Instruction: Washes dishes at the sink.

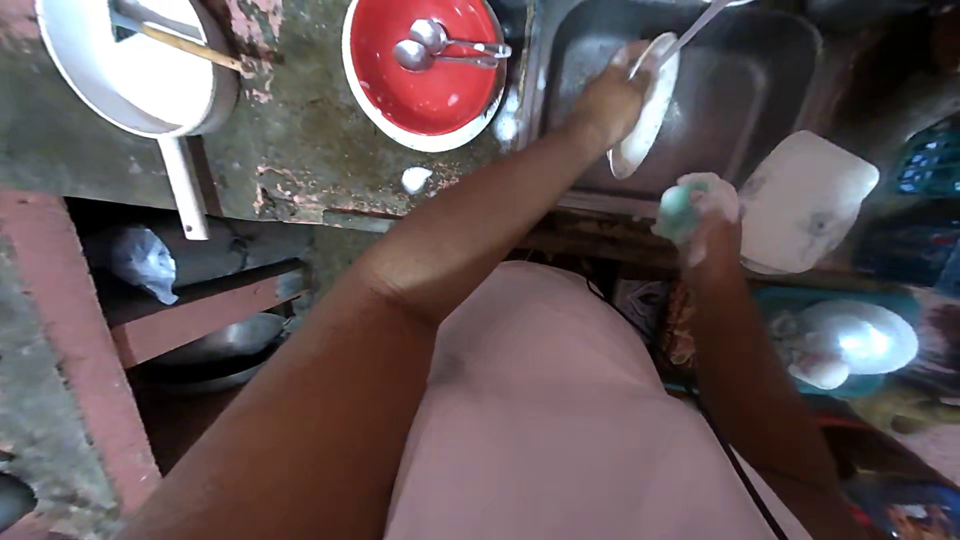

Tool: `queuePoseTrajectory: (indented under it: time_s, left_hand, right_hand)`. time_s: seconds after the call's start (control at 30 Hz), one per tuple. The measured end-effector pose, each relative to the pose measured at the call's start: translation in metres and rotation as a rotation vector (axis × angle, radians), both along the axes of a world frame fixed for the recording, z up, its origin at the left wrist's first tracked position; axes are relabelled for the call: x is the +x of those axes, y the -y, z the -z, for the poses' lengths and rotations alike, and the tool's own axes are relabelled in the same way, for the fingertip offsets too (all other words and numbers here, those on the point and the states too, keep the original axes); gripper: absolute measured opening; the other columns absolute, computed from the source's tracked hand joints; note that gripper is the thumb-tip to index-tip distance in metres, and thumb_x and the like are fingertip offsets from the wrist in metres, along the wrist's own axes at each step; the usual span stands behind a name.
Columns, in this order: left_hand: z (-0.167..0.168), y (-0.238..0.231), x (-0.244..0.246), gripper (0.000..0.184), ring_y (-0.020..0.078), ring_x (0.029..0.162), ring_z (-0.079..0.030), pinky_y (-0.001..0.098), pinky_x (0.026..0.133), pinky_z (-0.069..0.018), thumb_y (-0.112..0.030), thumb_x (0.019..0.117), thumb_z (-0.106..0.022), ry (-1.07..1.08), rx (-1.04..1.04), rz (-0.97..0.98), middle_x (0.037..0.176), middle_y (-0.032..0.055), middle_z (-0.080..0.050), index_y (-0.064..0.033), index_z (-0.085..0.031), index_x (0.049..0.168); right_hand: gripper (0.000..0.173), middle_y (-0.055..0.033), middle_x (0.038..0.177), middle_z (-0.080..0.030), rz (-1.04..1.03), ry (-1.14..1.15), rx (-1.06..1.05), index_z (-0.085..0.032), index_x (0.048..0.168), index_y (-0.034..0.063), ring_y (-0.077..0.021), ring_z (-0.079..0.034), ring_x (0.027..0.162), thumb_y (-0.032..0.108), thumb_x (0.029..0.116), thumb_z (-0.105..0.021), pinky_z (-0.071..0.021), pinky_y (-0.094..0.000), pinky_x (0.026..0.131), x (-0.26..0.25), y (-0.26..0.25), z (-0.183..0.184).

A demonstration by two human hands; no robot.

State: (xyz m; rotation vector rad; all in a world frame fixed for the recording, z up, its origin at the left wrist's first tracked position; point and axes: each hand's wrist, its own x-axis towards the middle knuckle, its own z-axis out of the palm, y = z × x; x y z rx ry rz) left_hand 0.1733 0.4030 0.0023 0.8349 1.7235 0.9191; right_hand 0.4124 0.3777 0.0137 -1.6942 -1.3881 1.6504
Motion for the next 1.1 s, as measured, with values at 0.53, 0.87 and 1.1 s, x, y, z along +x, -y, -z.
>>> queuePoseTrajectory:
  time_s: [0.53, 0.87, 1.1]
  left_hand:
    - [-0.018, 0.131, -0.04, 0.052, 0.0176, 0.143, -0.047, 0.0406, 0.12, -0.0399, -0.033, 0.1137, -0.03, -0.045, 0.226, -0.304, 0.159, 0.0122, -0.044, -0.0167, -0.028, 0.163]
    - [-0.024, 0.165, -0.075, 0.055, 0.015, 0.131, -0.058, 0.0406, 0.109, -0.0521, -0.041, 0.1139, -0.021, 0.143, 0.17, -0.438, 0.149, 0.0102, -0.054, -0.0149, -0.027, 0.162]
    - [-0.028, 0.17, -0.087, 0.056, 0.0146, 0.137, -0.052, 0.0394, 0.115, -0.0446, -0.04, 0.1139, -0.02, 0.101, 0.208, -0.394, 0.153, 0.0118, -0.05, -0.01, -0.03, 0.16]
  right_hand:
    - [0.028, -0.0121, 0.125, -0.066, -0.697, -0.005, 0.441, -0.066, 0.124, 0.0048, -0.0178, -0.064, 0.116, 0.017, 0.1001, -0.058, -0.0541, -0.0373, 0.1, -0.169, 0.015, 0.001]
    - [0.051, -0.0213, 0.128, -0.063, -1.123, 0.31, 0.558, -0.065, 0.126, 0.0023, -0.0354, -0.062, 0.119, 0.019, 0.0807, -0.08, -0.0512, -0.0559, 0.102, -0.211, 0.014, -0.011]
    - [0.055, -0.0174, 0.14, -0.058, -1.085, 0.116, 0.683, -0.057, 0.138, 0.0038, -0.0263, -0.054, 0.133, 0.022, 0.0891, -0.074, -0.0427, -0.0419, 0.115, -0.236, 0.04, -0.034]
